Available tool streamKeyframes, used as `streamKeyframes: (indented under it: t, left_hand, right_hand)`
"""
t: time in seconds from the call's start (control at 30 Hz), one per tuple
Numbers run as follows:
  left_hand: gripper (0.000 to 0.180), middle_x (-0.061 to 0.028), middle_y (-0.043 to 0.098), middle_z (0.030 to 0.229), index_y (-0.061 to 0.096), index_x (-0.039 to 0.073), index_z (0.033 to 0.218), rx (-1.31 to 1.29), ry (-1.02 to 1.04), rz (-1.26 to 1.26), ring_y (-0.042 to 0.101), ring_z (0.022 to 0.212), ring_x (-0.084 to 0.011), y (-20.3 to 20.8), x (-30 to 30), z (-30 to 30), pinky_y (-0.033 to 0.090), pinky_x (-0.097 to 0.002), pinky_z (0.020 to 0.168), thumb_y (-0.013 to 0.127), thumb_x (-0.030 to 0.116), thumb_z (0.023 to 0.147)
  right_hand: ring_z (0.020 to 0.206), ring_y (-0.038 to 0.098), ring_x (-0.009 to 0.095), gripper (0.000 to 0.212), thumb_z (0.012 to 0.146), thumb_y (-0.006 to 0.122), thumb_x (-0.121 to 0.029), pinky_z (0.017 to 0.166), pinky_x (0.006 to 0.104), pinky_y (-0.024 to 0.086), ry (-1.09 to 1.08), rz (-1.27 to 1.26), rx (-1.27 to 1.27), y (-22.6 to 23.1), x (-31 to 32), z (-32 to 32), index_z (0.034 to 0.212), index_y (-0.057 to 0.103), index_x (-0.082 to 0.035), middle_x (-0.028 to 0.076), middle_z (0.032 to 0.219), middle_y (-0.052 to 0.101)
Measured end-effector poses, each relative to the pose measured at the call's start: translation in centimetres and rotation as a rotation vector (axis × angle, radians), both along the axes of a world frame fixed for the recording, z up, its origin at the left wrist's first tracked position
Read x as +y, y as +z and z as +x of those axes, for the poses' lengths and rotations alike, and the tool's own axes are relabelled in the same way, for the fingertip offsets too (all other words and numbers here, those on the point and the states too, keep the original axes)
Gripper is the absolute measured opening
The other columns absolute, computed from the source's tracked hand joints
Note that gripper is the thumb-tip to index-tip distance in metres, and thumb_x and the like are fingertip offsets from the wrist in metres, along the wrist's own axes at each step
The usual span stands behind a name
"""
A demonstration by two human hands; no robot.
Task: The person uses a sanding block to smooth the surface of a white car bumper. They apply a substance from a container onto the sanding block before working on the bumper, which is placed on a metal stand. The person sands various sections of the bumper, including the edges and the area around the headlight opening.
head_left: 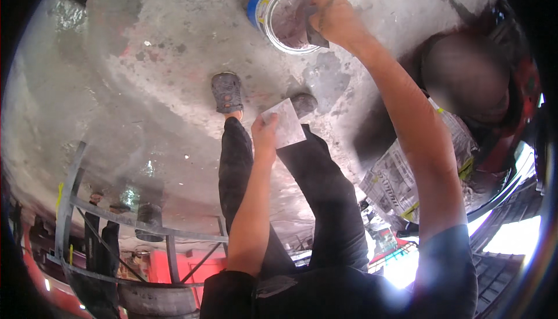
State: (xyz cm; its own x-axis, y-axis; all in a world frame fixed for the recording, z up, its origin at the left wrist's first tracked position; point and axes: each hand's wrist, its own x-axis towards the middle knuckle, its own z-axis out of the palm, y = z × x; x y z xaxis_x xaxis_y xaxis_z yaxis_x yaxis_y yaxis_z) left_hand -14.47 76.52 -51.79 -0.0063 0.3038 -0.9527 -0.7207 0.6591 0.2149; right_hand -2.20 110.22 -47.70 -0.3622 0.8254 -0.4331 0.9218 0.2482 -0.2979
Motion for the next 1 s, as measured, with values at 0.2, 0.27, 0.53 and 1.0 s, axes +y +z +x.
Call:
streamKeyframes:
  t: [0.2, 0.27, 0.53, 1.0]
  left_hand:
    - [0.025, -0.006, 0.074, 0.113, 0.068, 0.0, 0.119, -0.03, -0.015, 0.016, 0.071, 0.099, -0.0157, 0.7, 0.4, -0.6, 0.056, -0.032, 0.087, 0.072, 0.014, 0.099]
    - [0.026, -0.0059, 0.074, 0.113, 0.067, 0.0, 0.12, -0.05, -0.006, 0.014, 0.07, 0.099, -0.0156, 0.8, 0.6, -0.7, 0.055, -0.0315, 0.088, 0.072, 0.014, 0.099]
    - [0.029, -0.0072, 0.073, 0.117, 0.067, -0.001, 0.122, -0.023, -0.007, 0.023, 0.07, 0.104, -0.0168, 0.6, 0.5, -0.9, 0.054, -0.0321, 0.092, 0.071, 0.016, 0.099]
    - [0.03, -0.0068, 0.074, 0.116, 0.068, 0.001, 0.121, -0.033, 0.039, 0.034, 0.07, 0.104, -0.0168, 0.1, 0.1, -1.3, 0.054, -0.0325, 0.093, 0.074, 0.018, 0.098]
  right_hand:
    - [0.092, 0.072, 0.044, 0.036, 0.082, 0.067, -0.011, 0.085, 0.0449, 0.058, -0.048, -0.033, 0.067, 0.2, -0.1, 0.5, 0.114, 0.073, 0.004, 0.031, 0.105, 0.072]
    - [0.091, 0.072, 0.044, 0.035, 0.082, 0.067, -0.01, 0.084, 0.0448, 0.058, -0.07, -0.022, 0.118, 0.7, -0.2, 0.8, 0.115, 0.073, 0.003, 0.031, 0.105, 0.072]
    - [0.093, 0.07, 0.047, 0.037, 0.083, 0.065, -0.008, 0.085, 0.0483, 0.057, 0.002, 0.016, 0.067, 1.0, -1.0, 0.8, 0.119, 0.072, -0.001, 0.03, 0.104, 0.072]
    - [0.096, 0.07, 0.046, 0.032, 0.084, 0.067, -0.013, 0.088, 0.0476, 0.057, 0.067, 0.029, 0.062, -2.3, -0.9, 0.4, 0.113, 0.074, -0.002, 0.029, 0.104, 0.072]
